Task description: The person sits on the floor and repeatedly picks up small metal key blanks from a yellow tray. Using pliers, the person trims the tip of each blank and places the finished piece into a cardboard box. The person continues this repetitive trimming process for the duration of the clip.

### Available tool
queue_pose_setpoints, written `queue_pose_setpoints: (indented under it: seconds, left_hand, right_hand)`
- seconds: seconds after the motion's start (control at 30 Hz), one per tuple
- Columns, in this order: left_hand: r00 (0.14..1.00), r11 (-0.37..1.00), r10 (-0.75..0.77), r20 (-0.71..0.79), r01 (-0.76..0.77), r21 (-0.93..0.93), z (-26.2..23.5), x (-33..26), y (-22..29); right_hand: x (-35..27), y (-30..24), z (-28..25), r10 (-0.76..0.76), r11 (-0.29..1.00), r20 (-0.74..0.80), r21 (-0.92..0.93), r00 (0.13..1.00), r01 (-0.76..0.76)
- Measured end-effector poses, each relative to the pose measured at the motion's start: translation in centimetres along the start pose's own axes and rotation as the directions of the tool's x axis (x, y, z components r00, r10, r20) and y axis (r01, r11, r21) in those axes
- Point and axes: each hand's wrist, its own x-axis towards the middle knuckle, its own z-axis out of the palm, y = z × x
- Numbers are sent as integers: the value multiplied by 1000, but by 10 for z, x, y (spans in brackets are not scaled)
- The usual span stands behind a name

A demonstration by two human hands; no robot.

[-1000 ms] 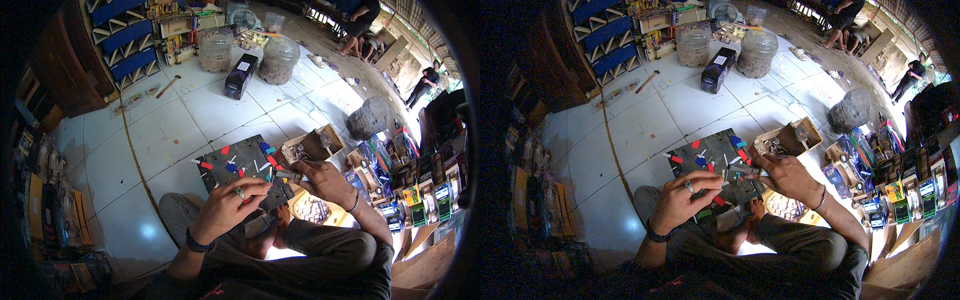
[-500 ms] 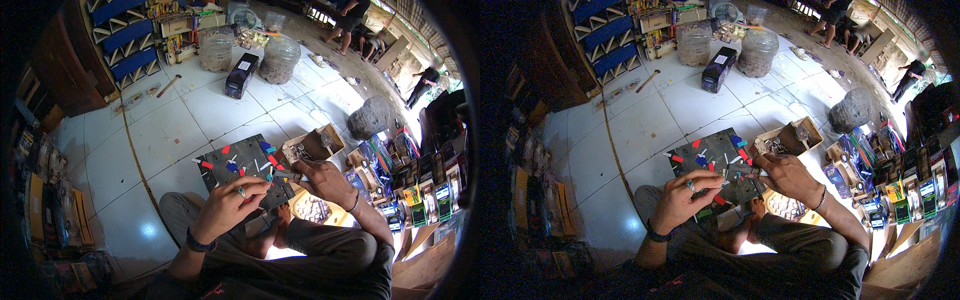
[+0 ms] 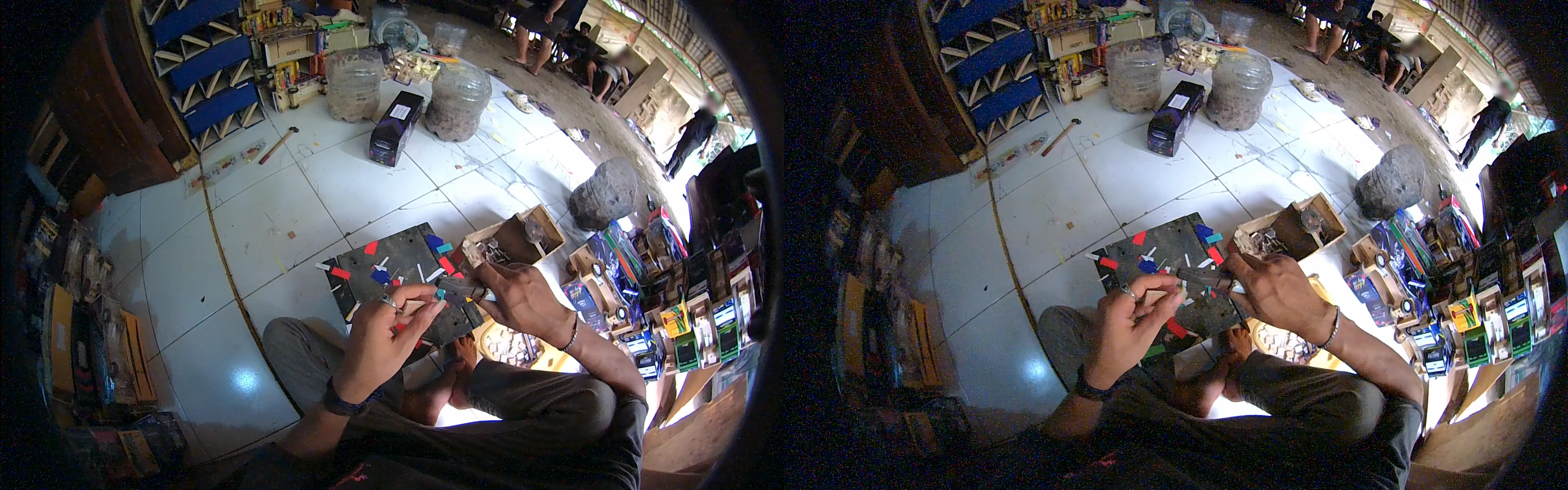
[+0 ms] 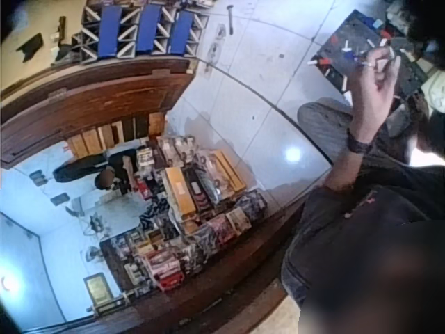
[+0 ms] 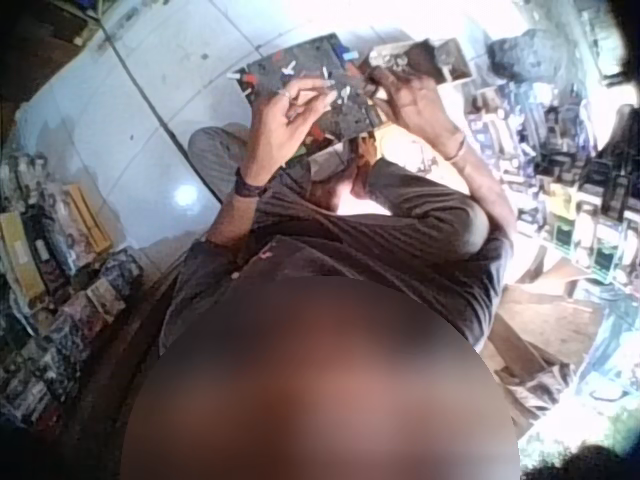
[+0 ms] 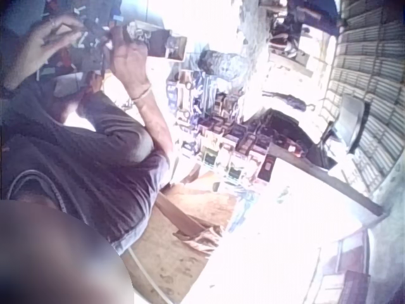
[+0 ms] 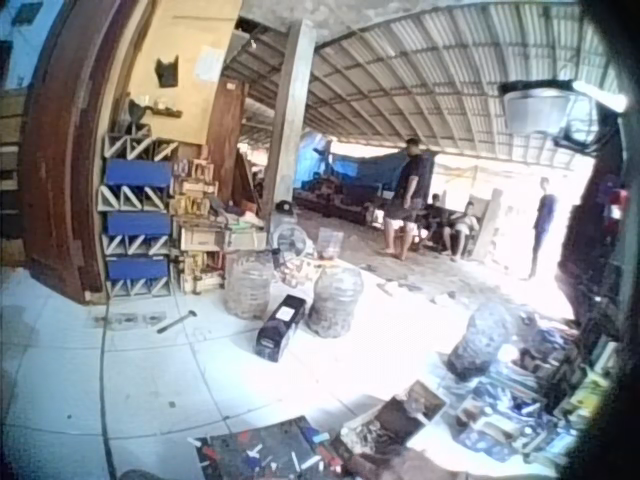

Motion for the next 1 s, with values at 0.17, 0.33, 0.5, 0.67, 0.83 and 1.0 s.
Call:
queue_pose_setpoints:
  seconds: [0.17, 0.33, 0.5, 0.67, 0.83, 1.0]
  left_hand:
    - [996, 993, -71, -60, 65, -96, 10, -8, -1]
    - [993, 997, 38, -112, -31, 66, 9, -5, 4]
    - [980, 963, 175, -95, -150, 223, 0, 1, 8]
    - [960, 931, 275, -49, -253, 262, -4, 3, 8]
    - [975, 955, 207, -76, -185, 230, -4, 2, 8]
    - [980, 970, 129, -150, -94, 223, -12, 1, 10]
  right_hand:
    - [0, -1, 3, 15, 1000, 10, 4, 1000, -15]
    - [-2, -3, 7, 38, 996, 82, 83, 996, -45]
    - [-2, -6, -4, 46, 933, 270, 333, 962, -138]
    - [-6, -4, -3, 1, 822, 444, 510, 896, -253]
    - [-9, -2, 6, -10, 803, 434, 541, 901, -252]
    - [-7, -6, 4, 20, 806, 379, 541, 925, -239]
